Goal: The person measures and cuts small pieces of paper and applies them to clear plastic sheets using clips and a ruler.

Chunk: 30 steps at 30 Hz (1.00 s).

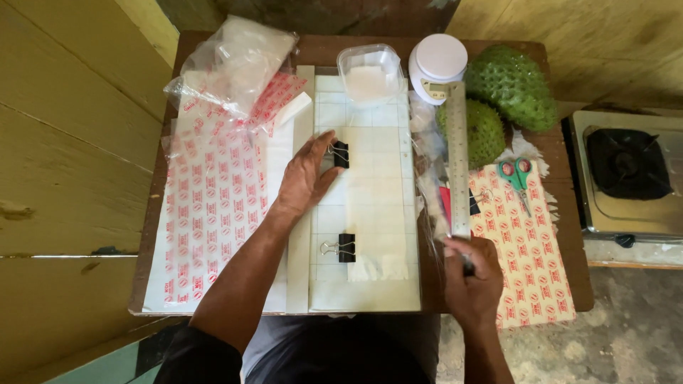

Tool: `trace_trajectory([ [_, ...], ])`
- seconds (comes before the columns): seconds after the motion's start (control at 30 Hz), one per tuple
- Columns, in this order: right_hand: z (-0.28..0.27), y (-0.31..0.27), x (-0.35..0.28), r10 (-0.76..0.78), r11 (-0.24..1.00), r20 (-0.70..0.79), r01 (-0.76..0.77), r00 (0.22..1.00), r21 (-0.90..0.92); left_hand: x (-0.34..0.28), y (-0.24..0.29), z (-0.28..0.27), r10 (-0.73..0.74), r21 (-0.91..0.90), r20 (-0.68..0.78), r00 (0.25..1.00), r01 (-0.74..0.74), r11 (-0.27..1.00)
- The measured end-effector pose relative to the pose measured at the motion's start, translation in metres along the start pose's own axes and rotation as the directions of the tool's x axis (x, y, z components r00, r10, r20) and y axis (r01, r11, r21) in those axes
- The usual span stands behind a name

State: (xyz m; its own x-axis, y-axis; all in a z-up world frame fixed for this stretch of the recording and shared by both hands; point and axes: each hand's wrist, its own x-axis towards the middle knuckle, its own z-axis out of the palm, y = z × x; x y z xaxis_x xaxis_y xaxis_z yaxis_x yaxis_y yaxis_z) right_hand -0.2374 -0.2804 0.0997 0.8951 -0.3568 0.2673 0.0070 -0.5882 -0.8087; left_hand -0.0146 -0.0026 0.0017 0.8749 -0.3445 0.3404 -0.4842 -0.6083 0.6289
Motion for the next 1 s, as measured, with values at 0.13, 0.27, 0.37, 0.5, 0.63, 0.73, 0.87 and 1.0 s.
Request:
trace_trajectory([
  [0.13,0.008,0.015,-0.02,-0.008,0.999,0.022,0.009,1.0,-0.049,-0.001,0.0,-0.001,0.067,-0.023,-0.032,0.997,-0.068,0.997],
  [0.27,0.018,0.032,-0.036,-0.072,0.983,0.039,0.077,0.997,-0.166,-0.001,0.001,-0.001,0.017,-0.01,-0.007,1.0,-0.018,1.0],
  [0.37,0.021,0.036,-0.041,-0.127,0.971,0.065,0.138,0.99,-0.197,0.0,0.006,-0.005,0.009,-0.013,0.0,1.0,-0.009,1.0],
  [0.5,0.023,0.043,-0.045,-0.09,0.976,0.125,0.112,0.988,-0.185,-0.001,0.002,-0.003,0.007,-0.02,0.005,1.0,-0.007,1.0],
  [0.63,0.028,0.046,-0.048,-0.109,0.973,0.09,0.125,0.99,-0.196,0.0,0.003,-0.003,-0.009,-0.006,0.024,1.0,0.009,1.0],
  [0.73,0.03,0.049,-0.049,-0.092,0.964,0.095,0.113,0.991,-0.242,0.0,0.004,-0.004,-0.009,-0.024,0.015,1.0,0.01,1.0],
  [0.87,0.031,0.045,-0.049,-0.118,0.964,0.089,0.135,0.989,-0.229,0.0,0.003,-0.003,0.031,-0.02,-0.015,0.999,-0.031,0.999],
  [1.0,0.031,0.044,-0.05,-0.099,0.968,0.085,0.116,0.991,-0.222,-0.001,-0.002,0.001,0.022,-0.035,-0.008,1.0,-0.022,0.999],
])
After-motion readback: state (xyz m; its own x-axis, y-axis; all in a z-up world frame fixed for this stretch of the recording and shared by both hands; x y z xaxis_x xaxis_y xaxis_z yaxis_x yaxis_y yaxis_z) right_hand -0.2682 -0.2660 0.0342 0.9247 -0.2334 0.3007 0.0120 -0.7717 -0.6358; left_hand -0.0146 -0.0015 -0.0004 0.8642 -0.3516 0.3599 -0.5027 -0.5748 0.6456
